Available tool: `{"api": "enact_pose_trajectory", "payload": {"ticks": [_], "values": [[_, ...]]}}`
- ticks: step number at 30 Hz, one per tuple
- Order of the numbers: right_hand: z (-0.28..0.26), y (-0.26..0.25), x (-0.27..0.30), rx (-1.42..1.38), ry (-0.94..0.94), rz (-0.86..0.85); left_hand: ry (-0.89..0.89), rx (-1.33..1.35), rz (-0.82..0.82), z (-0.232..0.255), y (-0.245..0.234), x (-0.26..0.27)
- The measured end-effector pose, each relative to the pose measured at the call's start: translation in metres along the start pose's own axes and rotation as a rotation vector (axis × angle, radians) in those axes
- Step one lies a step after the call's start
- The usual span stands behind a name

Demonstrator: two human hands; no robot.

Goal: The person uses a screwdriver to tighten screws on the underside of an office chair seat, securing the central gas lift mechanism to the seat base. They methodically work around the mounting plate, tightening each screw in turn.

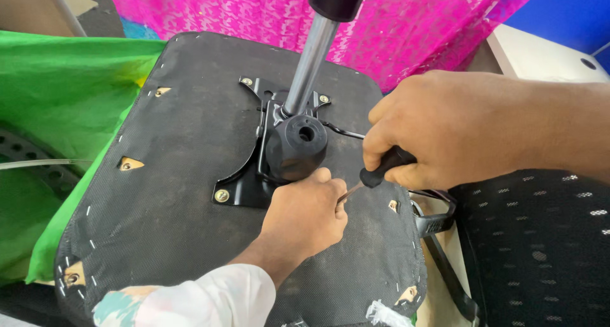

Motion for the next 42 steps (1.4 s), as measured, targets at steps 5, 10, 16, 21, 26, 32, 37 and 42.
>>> {"api": "enact_pose_trajectory", "payload": {"ticks": [5,10,16,21,26,32,37,42], "values": [[-0.009,-0.012,0.003,-0.121,-0.017,0.192,0.019,0.031,0.035,-0.001,0.000,0.000],[0.004,0.002,0.021,-0.247,0.336,0.040,0.010,0.032,0.002,0.001,0.002,-0.002],[-0.024,-0.031,0.016,-0.209,-0.362,0.414,-0.003,0.055,0.041,0.003,-0.004,0.001],[-0.003,0.001,0.006,-0.075,-0.203,-0.080,-0.007,0.051,0.006,0.002,-0.004,0.001],[-0.002,0.006,-0.010,0.112,-0.050,-0.232,0.009,0.072,0.019,-0.002,-0.007,0.004],[0.010,0.010,-0.029,0.081,-0.082,-0.101,0.010,0.076,-0.002,-0.005,-0.004,0.002],[0.023,0.012,-0.028,0.010,-0.041,0.010,0.033,0.112,0.035,-0.006,-0.005,0.001],[0.036,0.012,-0.018,-0.082,0.235,-0.027,0.001,0.079,-0.028,-0.006,0.000,-0.003]]}}
Point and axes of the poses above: each hand's wrist, its own x-axis away from the middle knuckle, its own y-axis out of the palm, z = x × y, the point moved 7 cm from there along -x, towards the middle knuckle, and after that the axes turned 15 degrees about -y, right-handed, at the moved point
